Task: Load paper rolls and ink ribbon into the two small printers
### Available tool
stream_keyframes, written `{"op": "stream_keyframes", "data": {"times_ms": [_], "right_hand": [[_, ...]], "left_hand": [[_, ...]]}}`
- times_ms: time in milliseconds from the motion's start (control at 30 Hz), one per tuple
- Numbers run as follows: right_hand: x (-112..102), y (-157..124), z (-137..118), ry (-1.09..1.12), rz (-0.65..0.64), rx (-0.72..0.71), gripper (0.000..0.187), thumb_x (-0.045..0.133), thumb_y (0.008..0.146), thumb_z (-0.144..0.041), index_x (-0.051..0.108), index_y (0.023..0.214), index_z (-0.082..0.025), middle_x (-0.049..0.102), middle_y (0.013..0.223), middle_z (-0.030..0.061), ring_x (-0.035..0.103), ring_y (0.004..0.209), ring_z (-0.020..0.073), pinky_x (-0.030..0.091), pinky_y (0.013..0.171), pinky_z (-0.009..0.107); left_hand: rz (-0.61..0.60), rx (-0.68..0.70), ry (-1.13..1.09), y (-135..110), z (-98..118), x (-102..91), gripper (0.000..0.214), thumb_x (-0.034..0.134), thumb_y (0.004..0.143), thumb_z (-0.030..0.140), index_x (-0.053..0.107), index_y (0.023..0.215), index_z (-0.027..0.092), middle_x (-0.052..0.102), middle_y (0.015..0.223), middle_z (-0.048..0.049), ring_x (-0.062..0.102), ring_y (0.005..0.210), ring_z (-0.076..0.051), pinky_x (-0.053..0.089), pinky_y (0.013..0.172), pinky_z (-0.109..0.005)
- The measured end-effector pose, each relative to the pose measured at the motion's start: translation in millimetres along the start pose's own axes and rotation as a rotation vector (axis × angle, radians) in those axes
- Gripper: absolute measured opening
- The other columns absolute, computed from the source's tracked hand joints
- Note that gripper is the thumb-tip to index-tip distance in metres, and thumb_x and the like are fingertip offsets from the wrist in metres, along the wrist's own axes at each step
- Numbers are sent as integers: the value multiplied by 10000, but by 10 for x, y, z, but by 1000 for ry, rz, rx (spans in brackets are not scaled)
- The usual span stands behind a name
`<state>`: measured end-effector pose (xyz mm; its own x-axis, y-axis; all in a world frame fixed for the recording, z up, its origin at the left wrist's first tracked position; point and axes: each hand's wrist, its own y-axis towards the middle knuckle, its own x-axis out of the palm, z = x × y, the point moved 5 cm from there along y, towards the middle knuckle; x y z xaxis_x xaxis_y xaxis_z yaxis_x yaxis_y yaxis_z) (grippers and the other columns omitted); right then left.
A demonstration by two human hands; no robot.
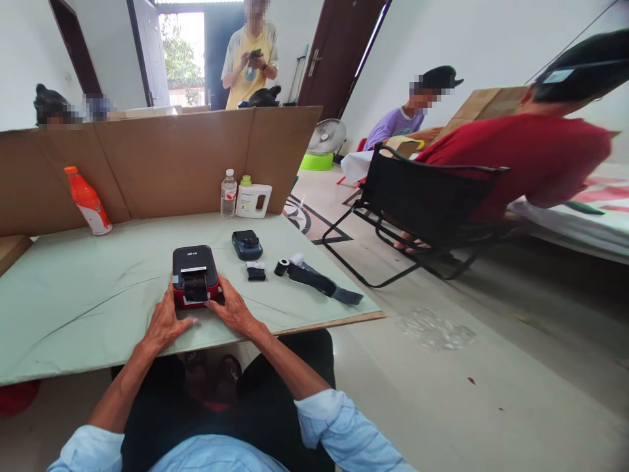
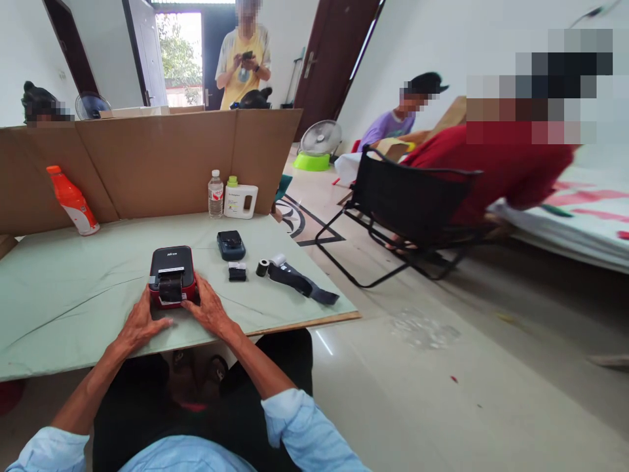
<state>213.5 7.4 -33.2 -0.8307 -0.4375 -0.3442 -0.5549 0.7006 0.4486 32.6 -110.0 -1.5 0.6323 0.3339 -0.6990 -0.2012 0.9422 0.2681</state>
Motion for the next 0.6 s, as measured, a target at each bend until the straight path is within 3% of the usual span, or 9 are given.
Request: {"op": "stream_keyframes", "data": {"times_ms": [233, 333, 433, 533, 600], "right_hand": [[-14, -167, -67, -130, -62, 5, 879, 762, 905, -321, 320, 1664, -272, 484, 1627, 144, 459, 1507, 325, 375, 1264, 571], [-171, -224, -92, -251, -55, -38, 803, 724, 931, -336, 374, 1650, -261, 493, 1621, 143, 454, 1509, 328, 387, 1266, 565], [-767, -220, -111, -398, 147, -101, 567, 584, 1010, -331, 516, 1568, -257, 531, 1583, 135, 479, 1483, 307, 397, 1262, 538], [-1774, -265, -28, -558, 491, -32, 447, 517, 1030, -339, 630, 1440, -202, 573, 1518, 178, 488, 1451, 333, 346, 1264, 585], [-2460, -361, 128, -627, 665, 132, 440, 540, 1004, -344, 646, 1385, -151, 582, 1487, 213, 477, 1438, 357, 333, 1243, 621]], "left_hand": [[-8, 194, 303, -242, -196, 9, 934, 653, 929, 551, 222, 1671, 181, 457, 1645, -242, 494, 1501, -394, 455, 1173, -566], [33, 248, 399, -256, -297, -56, 861, 567, 979, 582, 245, 1672, 186, 489, 1626, -231, 533, 1472, -383, 483, 1150, -546], [37, 315, 465, -273, -393, -128, 862, 530, 992, 605, 230, 1682, 185, 522, 1602, -226, 586, 1423, -377, 524, 1109, -527], [57, 383, 531, -334, -412, -226, 834, 506, 1004, 602, 243, 1682, 194, 565, 1566, -219, 631, 1373, -369, 562, 1055, -503], [76, 423, 550, -390, -369, -274, 800, 508, 1005, 596, 282, 1673, 219, 593, 1545, -199, 656, 1342, -360, 583, 1018, -478]]}}
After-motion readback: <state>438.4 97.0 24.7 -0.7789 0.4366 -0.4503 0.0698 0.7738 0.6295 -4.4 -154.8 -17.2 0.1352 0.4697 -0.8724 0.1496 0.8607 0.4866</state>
